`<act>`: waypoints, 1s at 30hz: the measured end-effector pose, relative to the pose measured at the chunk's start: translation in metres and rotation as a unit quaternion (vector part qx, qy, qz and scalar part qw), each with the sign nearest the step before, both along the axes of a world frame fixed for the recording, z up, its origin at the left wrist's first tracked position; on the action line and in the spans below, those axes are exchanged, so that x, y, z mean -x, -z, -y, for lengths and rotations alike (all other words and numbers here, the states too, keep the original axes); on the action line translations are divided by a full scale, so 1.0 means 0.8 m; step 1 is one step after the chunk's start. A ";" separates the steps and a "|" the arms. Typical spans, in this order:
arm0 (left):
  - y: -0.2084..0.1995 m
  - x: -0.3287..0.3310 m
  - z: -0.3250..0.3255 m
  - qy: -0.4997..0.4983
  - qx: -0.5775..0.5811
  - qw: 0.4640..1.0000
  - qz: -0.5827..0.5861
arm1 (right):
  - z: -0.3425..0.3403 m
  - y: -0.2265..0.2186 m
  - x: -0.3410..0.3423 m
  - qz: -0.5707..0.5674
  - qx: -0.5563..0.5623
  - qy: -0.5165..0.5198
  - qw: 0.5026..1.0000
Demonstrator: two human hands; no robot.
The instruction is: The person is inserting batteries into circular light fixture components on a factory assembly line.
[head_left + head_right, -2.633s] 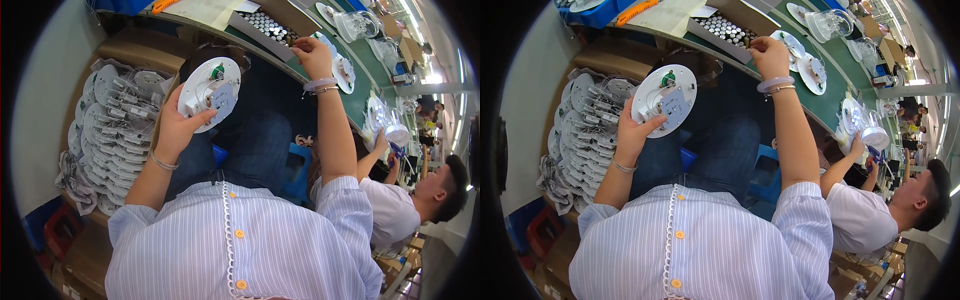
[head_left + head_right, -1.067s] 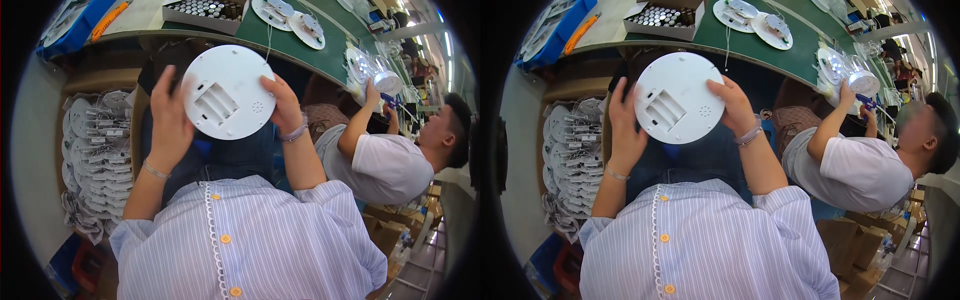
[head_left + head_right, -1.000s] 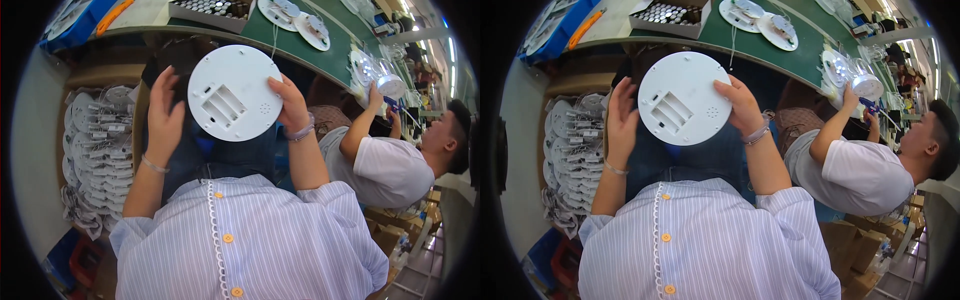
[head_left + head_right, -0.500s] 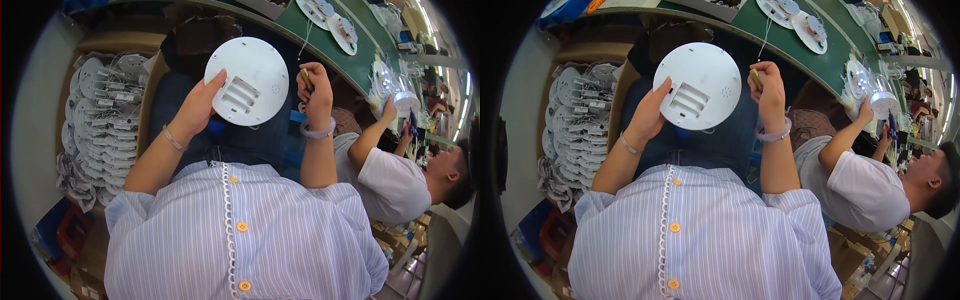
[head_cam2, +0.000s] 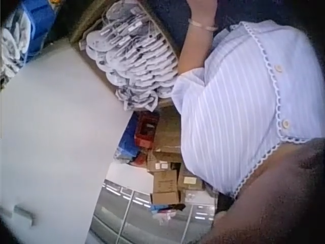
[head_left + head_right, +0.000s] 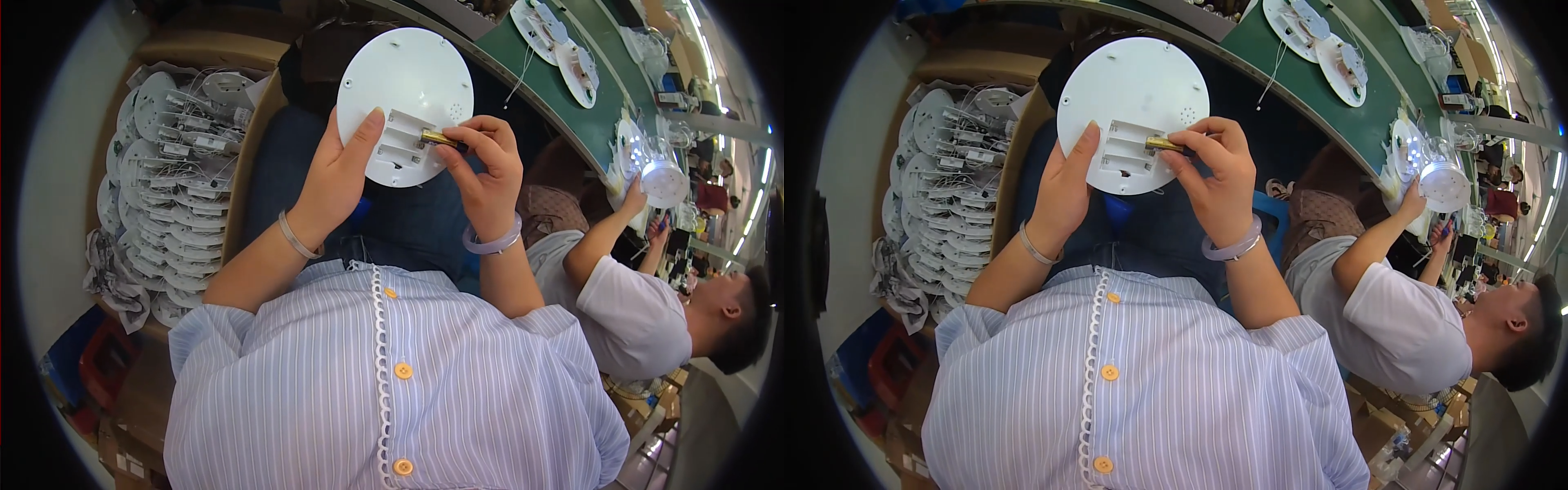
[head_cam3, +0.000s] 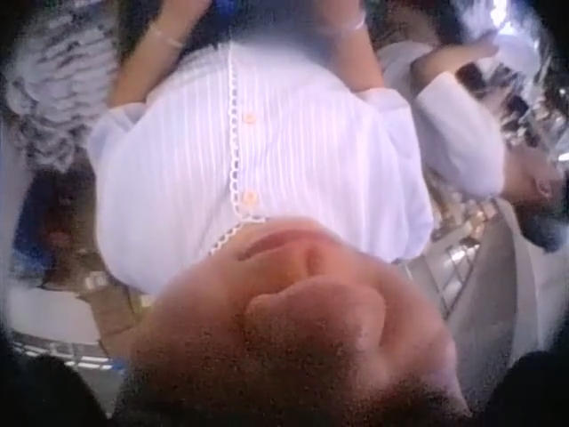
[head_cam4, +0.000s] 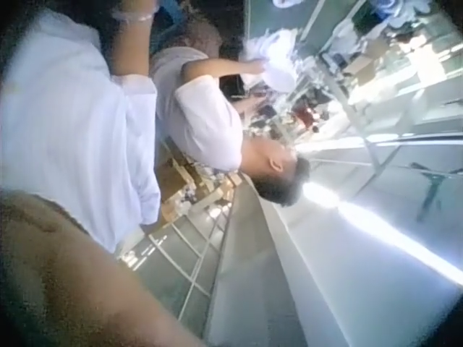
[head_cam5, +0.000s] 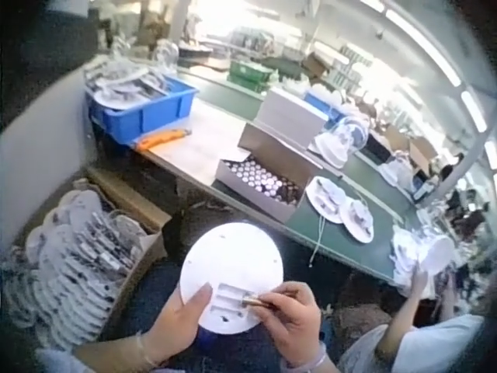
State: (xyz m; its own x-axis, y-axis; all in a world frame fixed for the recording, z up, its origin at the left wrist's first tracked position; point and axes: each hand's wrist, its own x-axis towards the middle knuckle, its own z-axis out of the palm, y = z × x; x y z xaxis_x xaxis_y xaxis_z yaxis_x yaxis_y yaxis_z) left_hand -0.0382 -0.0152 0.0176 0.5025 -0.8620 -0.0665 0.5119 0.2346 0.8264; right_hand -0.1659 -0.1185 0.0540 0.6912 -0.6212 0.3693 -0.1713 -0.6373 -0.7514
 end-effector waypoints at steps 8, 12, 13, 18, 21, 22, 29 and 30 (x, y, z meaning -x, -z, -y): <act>-0.015 0.010 -0.007 -0.029 0.039 0.992 0.118 | 0.003 0.013 -0.001 0.039 -0.062 0.038 0.997; -0.005 0.010 -0.004 0.024 0.010 0.999 0.031 | -0.002 0.007 -0.008 0.009 0.073 0.020 0.997; -0.003 0.010 -0.004 0.023 0.012 0.999 0.030 | -0.003 0.004 -0.010 0.009 0.074 0.019 0.997; 0.007 0.006 0.003 0.010 0.000 0.981 -0.194 | 0.003 -0.001 -0.017 -0.089 0.208 0.056 0.972; 0.002 0.003 0.006 -0.011 -0.003 0.985 -0.173 | 0.011 0.016 -0.022 -0.055 0.064 0.096 0.992; 0.004 0.002 0.007 -0.012 0.003 0.985 -0.171 | 0.015 0.018 -0.027 -0.031 -0.052 0.112 0.992; 0.017 -0.014 0.007 -0.078 0.027 0.996 -0.030 | 0.025 0.023 -0.063 0.085 -0.440 -0.018 0.894; 0.018 -0.016 0.006 -0.081 0.013 0.997 -0.016 | 0.025 0.022 -0.066 0.077 -0.442 -0.008 0.894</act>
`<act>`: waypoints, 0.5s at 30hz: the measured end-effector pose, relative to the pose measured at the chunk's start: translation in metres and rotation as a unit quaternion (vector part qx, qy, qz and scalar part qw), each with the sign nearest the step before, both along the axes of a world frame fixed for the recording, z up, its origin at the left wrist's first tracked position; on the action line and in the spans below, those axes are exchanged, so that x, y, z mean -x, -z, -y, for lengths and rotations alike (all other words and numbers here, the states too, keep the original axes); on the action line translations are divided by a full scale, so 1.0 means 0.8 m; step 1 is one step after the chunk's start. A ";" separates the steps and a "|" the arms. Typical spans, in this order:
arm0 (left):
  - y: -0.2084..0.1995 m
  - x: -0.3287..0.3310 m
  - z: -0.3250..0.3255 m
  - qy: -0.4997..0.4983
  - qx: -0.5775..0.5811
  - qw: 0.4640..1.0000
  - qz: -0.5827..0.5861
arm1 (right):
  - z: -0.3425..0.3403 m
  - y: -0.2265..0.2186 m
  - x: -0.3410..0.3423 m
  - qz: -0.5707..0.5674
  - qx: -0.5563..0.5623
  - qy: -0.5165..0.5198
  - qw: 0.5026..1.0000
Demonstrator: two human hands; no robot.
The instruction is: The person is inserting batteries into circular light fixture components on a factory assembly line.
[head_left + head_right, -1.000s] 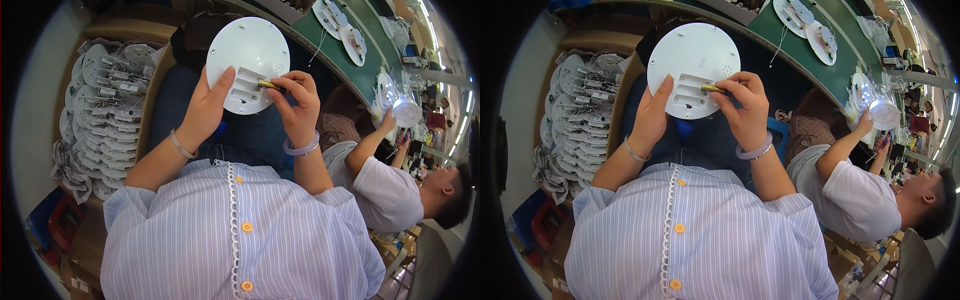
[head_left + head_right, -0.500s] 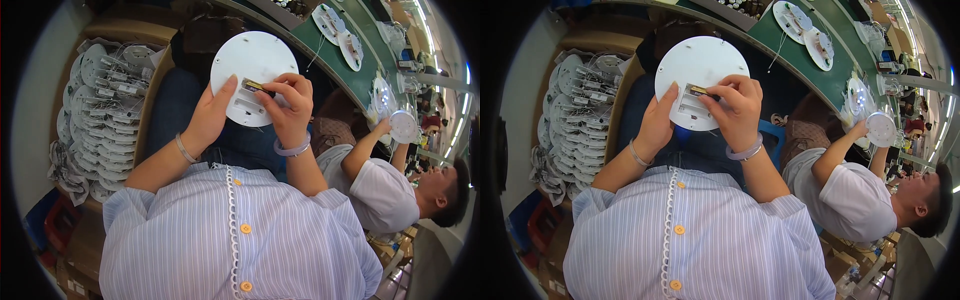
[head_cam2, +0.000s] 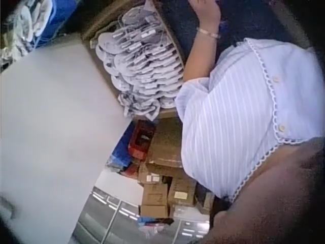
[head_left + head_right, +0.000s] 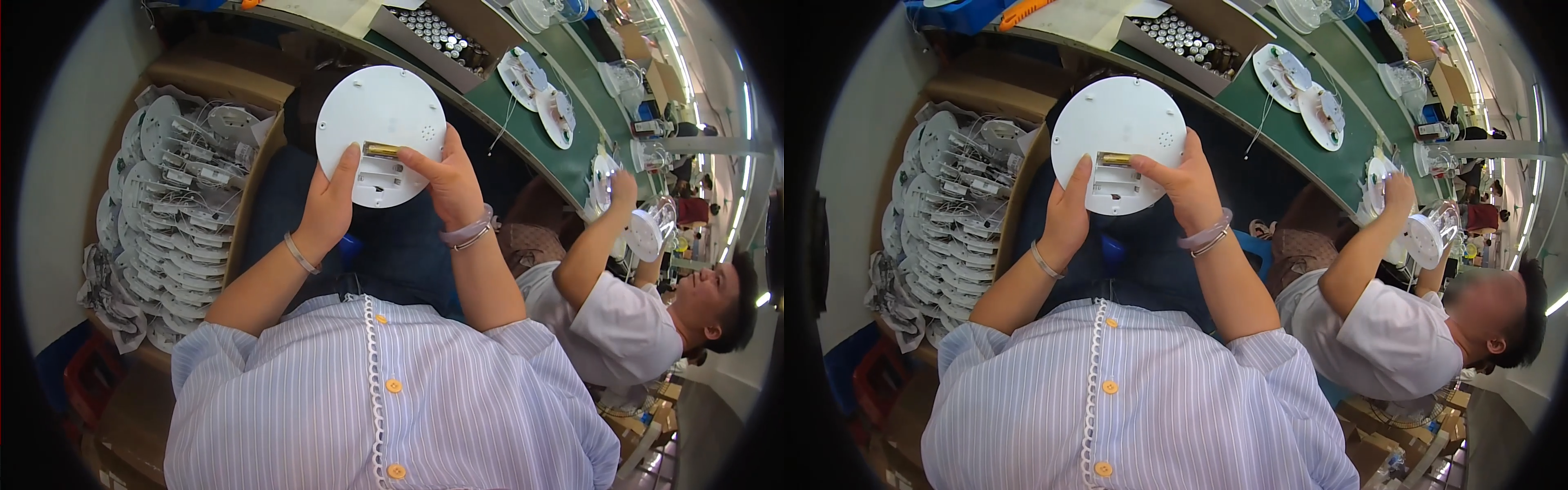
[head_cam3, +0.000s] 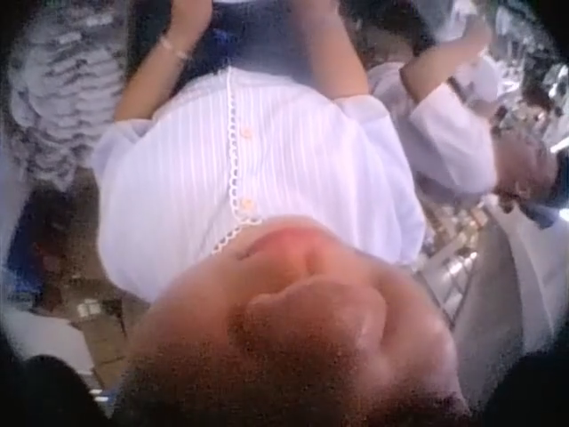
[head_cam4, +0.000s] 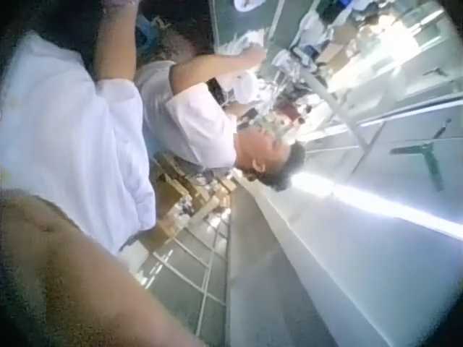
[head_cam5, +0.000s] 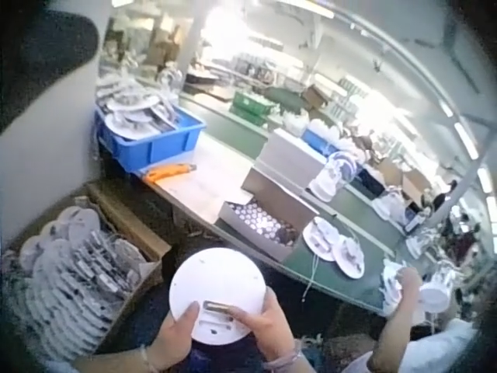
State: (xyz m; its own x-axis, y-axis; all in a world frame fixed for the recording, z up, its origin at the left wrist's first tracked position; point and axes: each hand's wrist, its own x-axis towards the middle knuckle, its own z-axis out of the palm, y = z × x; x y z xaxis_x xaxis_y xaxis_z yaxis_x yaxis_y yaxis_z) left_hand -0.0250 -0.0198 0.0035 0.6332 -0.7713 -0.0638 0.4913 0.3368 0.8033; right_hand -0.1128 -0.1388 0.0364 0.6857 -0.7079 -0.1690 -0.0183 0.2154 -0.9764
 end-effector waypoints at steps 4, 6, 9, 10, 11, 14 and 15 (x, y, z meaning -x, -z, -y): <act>0.008 -0.009 -0.001 0.008 -0.013 0.999 0.047 | -0.001 -0.004 -0.009 -0.030 0.012 -0.017 0.999; 0.012 -0.009 0.001 -0.029 -0.010 0.997 0.072 | -0.002 -0.007 -0.015 -0.034 0.049 -0.022 0.998; 0.008 -0.008 0.002 -0.052 -0.002 0.996 0.072 | 0.000 -0.010 -0.024 -0.067 0.104 -0.021 0.992; 0.006 -0.010 0.002 -0.050 -0.001 0.996 0.071 | -0.001 -0.010 -0.025 -0.068 0.105 -0.019 0.992; 0.005 -0.016 0.002 -0.044 0.000 0.996 0.083 | -0.001 -0.010 -0.027 -0.062 0.113 -0.024 0.991; 0.005 -0.032 0.001 -0.045 -0.004 0.994 0.098 | 0.009 -0.003 -0.033 -0.103 0.246 -0.014 0.964; 0.007 -0.038 0.002 -0.051 0.009 0.997 0.059 | 0.015 0.000 -0.037 -0.150 0.364 -0.001 0.919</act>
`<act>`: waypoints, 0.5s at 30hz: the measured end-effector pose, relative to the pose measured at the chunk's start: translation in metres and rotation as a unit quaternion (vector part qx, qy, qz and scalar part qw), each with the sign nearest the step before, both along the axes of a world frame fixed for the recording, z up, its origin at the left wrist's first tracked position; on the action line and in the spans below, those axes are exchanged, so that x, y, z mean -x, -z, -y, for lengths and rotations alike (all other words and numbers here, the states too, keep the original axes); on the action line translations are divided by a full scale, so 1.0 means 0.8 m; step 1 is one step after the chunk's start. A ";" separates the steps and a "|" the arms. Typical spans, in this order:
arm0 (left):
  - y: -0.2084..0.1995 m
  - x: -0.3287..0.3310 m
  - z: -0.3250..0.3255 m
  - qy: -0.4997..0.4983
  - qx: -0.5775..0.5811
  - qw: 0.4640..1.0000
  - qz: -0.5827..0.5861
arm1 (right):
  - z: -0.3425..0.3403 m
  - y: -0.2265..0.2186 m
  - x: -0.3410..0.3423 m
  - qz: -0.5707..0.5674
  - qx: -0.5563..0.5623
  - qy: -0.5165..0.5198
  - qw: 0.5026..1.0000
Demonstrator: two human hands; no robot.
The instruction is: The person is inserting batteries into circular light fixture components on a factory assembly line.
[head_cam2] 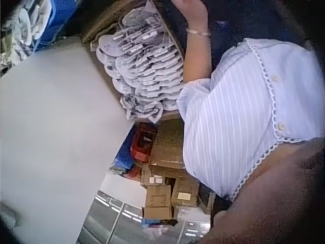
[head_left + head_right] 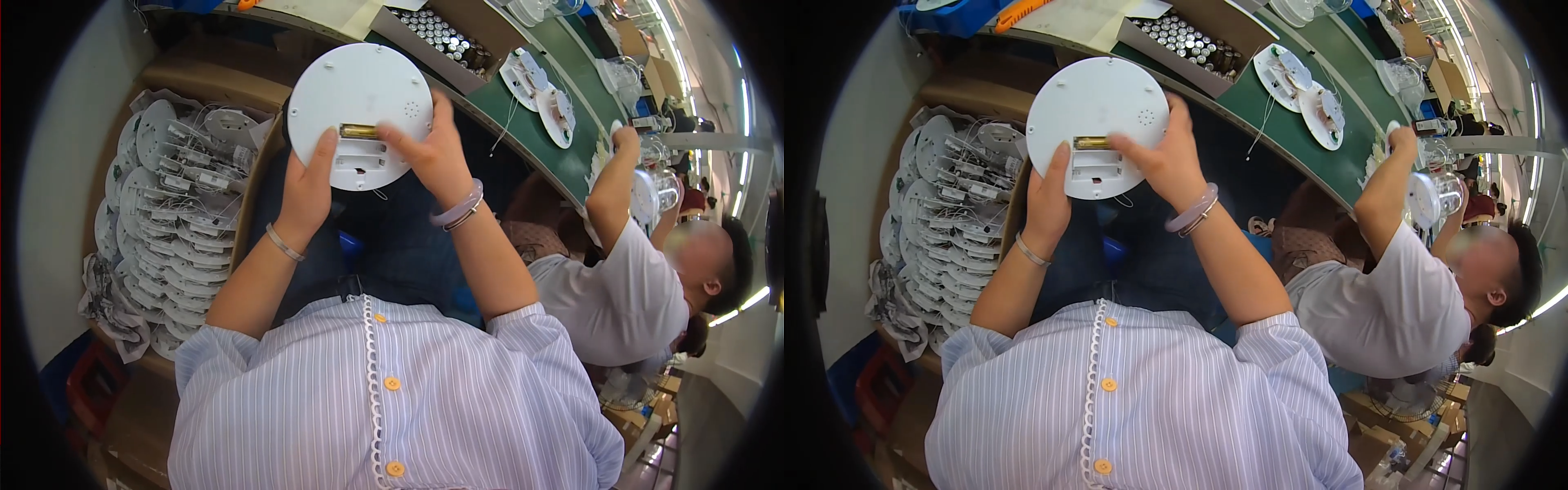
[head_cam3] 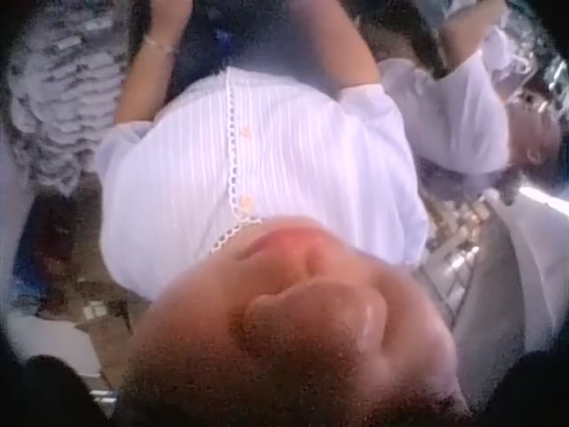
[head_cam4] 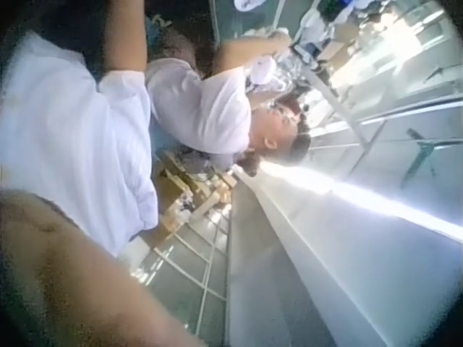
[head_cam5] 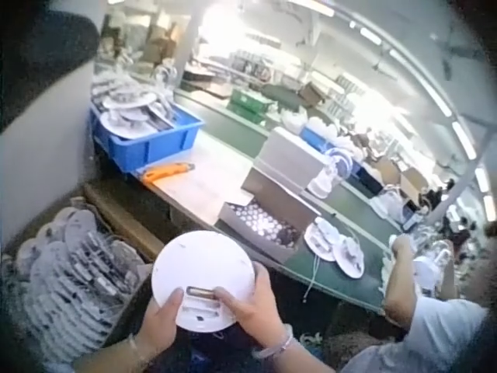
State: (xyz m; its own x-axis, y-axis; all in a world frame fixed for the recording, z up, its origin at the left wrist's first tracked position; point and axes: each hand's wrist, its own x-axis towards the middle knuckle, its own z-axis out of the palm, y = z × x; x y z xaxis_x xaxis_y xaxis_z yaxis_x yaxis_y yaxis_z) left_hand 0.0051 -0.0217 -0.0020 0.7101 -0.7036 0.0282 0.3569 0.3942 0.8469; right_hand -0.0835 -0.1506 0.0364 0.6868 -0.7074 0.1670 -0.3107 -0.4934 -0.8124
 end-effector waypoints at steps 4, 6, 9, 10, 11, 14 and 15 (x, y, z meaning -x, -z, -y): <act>0.007 -0.012 -0.007 -0.033 0.007 0.998 -0.051 | 0.060 -0.041 -0.031 0.051 0.372 0.041 0.926; 0.006 -0.011 -0.010 -0.033 -0.004 0.997 -0.068 | 0.099 -0.056 -0.046 -0.048 0.417 0.039 0.907; 0.002 -0.008 -0.006 -0.012 0.050 0.983 -0.179 | 0.152 -0.063 -0.065 -0.260 0.423 0.022 0.868; -0.001 -0.010 -0.007 0.013 0.060 0.978 -0.199 | 0.167 -0.069 -0.071 -0.302 0.407 0.001 0.862; -0.004 -0.013 -0.008 0.035 0.072 0.973 -0.218 | 0.175 -0.075 -0.078 -0.293 0.387 -0.022 0.874; -0.007 -0.016 -0.010 0.069 0.085 0.965 -0.238 | 0.190 -0.089 -0.080 -0.371 0.356 -0.074 0.854; -0.008 -0.017 -0.010 0.092 0.090 0.960 -0.247 | 0.198 -0.089 -0.078 -0.365 0.345 -0.084 0.861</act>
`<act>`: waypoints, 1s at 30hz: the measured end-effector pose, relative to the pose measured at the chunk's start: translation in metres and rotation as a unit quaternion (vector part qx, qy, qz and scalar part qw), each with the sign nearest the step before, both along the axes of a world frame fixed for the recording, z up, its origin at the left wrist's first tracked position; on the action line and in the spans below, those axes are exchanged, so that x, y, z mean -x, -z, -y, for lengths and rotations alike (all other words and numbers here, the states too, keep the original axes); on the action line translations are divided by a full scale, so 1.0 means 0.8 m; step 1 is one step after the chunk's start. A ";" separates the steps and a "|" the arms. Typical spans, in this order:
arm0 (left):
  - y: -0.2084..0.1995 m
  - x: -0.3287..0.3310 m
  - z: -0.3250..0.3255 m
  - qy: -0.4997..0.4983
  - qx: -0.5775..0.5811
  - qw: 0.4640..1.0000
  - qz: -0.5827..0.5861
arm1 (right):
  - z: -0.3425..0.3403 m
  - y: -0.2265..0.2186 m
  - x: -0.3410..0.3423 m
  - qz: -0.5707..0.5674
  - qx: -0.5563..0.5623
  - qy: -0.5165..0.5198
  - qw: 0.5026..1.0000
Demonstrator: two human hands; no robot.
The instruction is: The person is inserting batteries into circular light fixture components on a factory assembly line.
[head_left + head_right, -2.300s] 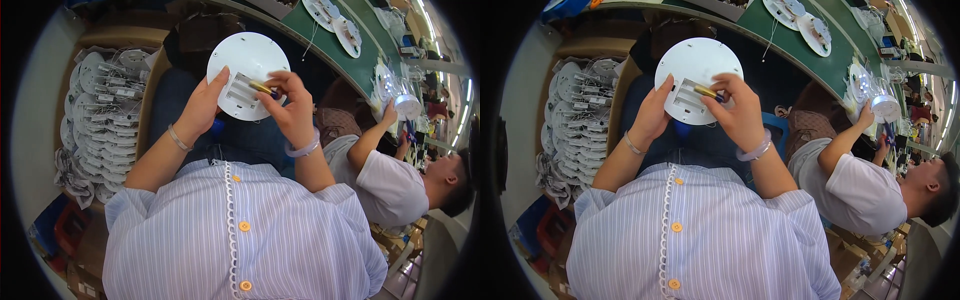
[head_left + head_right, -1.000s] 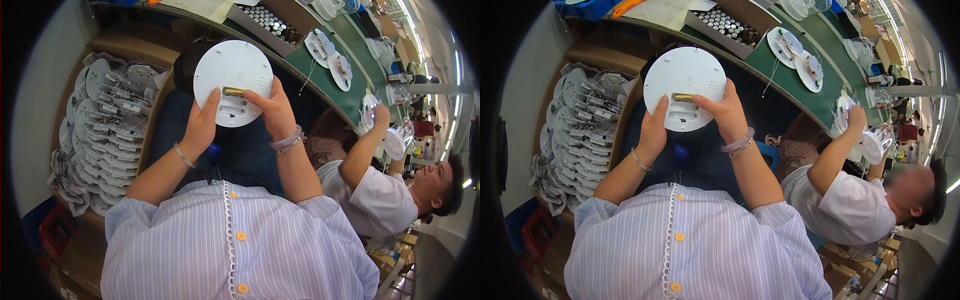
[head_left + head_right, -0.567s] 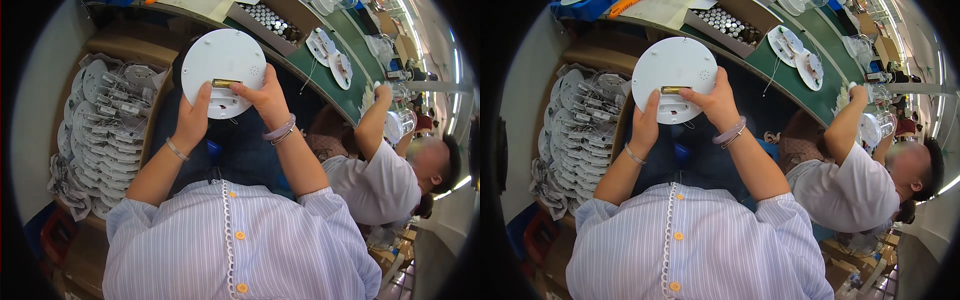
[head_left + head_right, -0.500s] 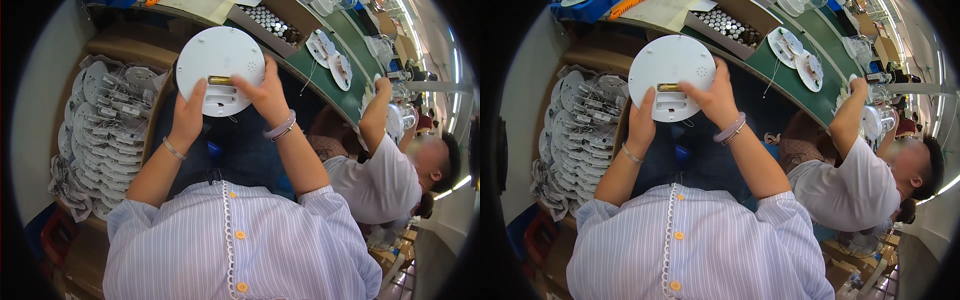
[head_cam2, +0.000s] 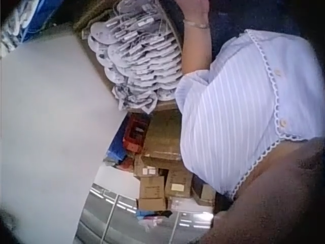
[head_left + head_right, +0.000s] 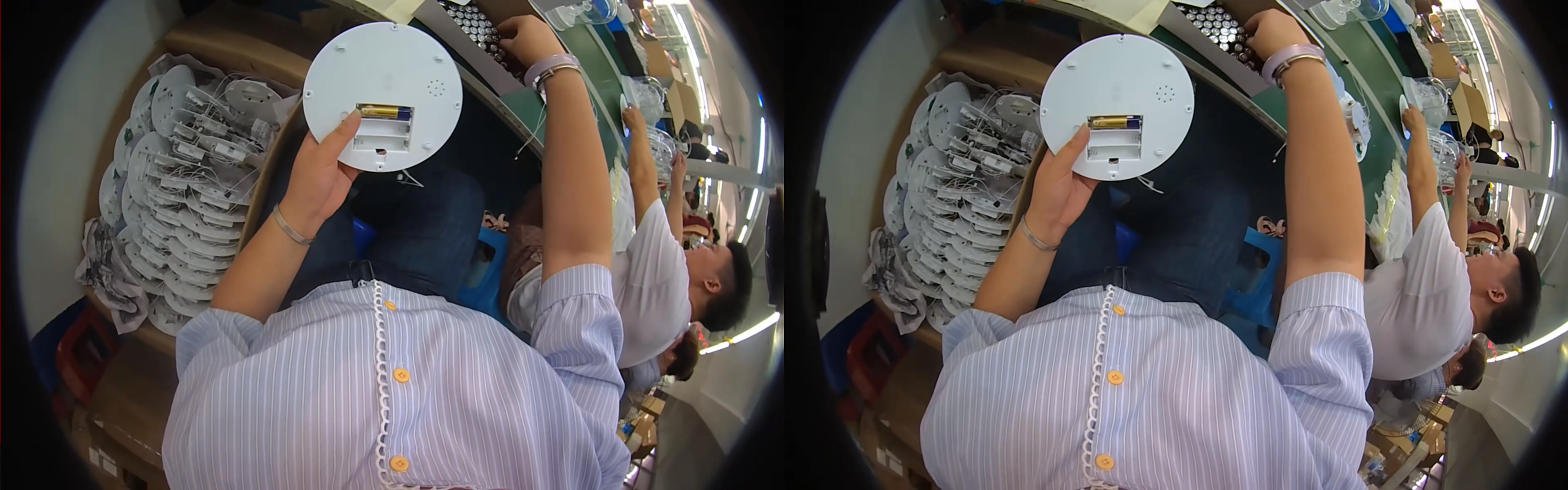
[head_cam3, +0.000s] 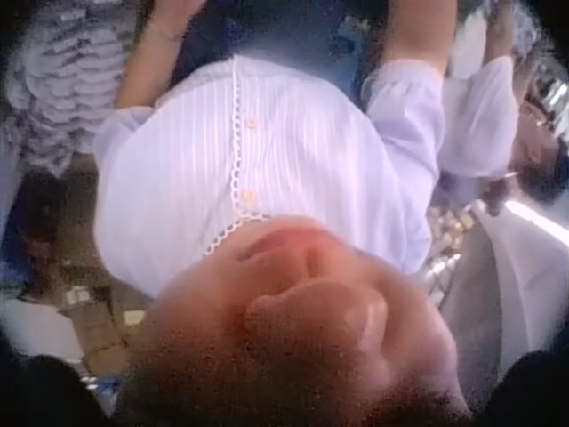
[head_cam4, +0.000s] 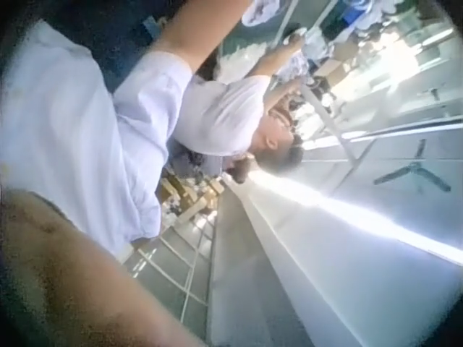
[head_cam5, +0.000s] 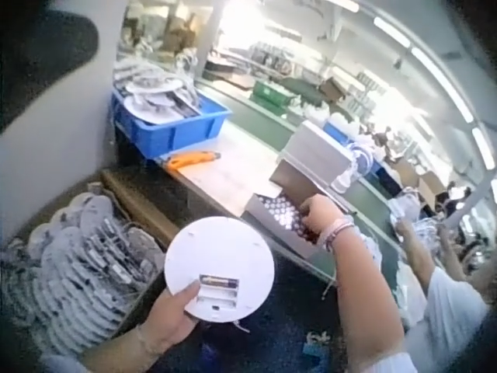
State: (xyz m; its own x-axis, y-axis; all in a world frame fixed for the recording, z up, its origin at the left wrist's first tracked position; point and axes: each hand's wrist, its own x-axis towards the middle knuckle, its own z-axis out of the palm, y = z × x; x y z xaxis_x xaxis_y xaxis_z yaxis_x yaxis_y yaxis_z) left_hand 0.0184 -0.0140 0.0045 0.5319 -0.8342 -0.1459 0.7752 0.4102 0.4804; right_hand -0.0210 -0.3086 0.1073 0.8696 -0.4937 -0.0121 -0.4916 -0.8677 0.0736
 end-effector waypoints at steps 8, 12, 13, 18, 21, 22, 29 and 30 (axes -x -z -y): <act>0.002 -0.001 -0.007 0.019 0.034 0.996 -0.082 | -0.006 0.021 -0.002 0.071 0.015 0.022 0.997; 0.004 0.000 -0.010 0.014 0.023 0.996 -0.085 | -0.011 0.015 0.000 0.037 0.043 0.011 0.998; 0.006 0.000 -0.012 0.013 0.025 0.996 -0.085 | -0.011 0.015 0.002 0.041 0.042 -0.007 0.998; 0.008 -0.001 -0.016 0.004 0.013 0.997 -0.078 | -0.009 0.000 0.017 -0.021 -0.086 0.002 0.996; 0.007 0.000 -0.013 0.000 0.009 0.997 -0.081 | -0.005 0.008 0.019 -0.037 0.042 -0.055 0.997; 0.008 0.000 -0.013 -0.002 0.009 0.997 -0.081 | -0.006 0.012 0.020 -0.010 0.028 -0.049 0.998; 0.015 0.002 -0.011 0.004 0.004 0.997 -0.078 | -0.007 0.013 0.031 0.109 -0.036 -0.030 0.993; 0.015 0.003 -0.011 0.008 0.004 0.997 -0.075 | -0.007 0.012 0.034 0.107 -0.094 0.002 0.990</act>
